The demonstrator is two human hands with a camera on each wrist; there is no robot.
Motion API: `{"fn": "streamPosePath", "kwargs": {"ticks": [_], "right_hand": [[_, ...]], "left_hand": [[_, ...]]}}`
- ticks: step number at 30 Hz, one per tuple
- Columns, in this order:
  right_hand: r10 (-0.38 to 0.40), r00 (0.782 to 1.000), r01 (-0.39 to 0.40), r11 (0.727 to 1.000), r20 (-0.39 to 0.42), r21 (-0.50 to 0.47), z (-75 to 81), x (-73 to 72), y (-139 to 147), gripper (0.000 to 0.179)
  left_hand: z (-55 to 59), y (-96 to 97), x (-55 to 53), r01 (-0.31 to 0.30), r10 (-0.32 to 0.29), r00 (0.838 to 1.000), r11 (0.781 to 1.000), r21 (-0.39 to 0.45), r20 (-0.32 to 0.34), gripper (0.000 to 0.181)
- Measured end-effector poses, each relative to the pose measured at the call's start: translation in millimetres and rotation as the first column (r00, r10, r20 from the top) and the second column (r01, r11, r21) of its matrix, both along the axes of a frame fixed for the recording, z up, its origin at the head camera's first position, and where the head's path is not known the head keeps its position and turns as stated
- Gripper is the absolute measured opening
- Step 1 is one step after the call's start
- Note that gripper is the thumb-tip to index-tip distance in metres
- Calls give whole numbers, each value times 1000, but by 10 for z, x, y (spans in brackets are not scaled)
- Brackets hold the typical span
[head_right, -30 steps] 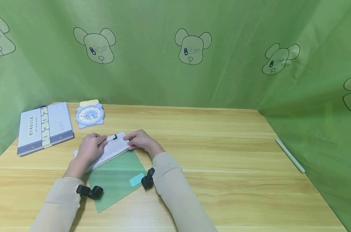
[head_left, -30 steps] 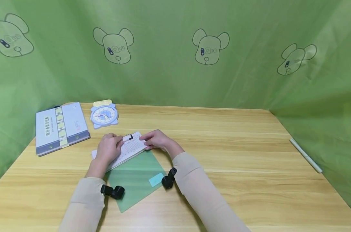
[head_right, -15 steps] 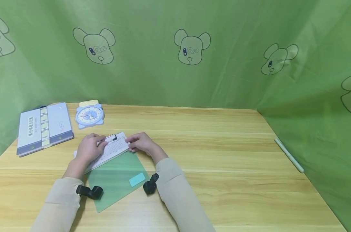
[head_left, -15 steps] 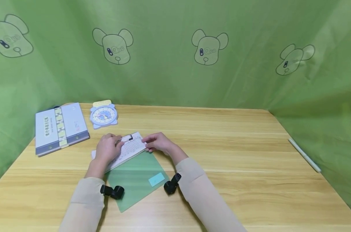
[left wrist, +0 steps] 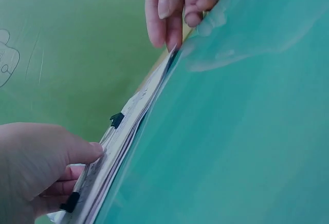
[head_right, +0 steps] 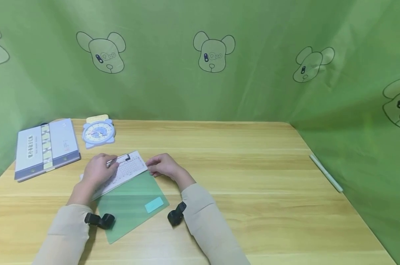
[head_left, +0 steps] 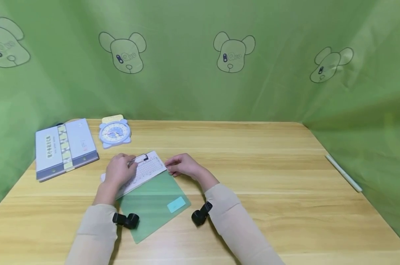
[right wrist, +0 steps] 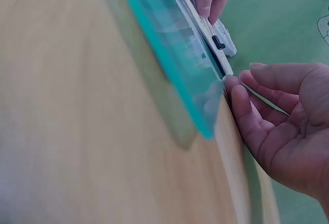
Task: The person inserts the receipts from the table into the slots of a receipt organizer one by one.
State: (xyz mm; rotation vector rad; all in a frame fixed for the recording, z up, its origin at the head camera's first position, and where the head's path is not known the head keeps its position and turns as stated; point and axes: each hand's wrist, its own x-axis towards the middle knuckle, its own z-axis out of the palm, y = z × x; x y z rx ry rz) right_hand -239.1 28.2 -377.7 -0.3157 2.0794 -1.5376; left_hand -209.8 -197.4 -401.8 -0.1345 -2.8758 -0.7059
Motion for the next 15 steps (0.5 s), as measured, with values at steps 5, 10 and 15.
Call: {"fn": "streamPosePath", "kwargs": {"ticks": [5,10,15], "right_hand": [[40,999,-40,999,-11,20,-29,-21,25,24],[148,989,-146,987,-28,59,61,-27,110,33],[289,931,-233,941,-223,246,329,-45,311,44]], "left_hand": [[100,-44,-8,24,-23,997,999,-20,72,35],[277,-102,45,55,-51,983,998,-23,179,44],[531,-180,135,73,-65,969,997,-26,239,56]]}}
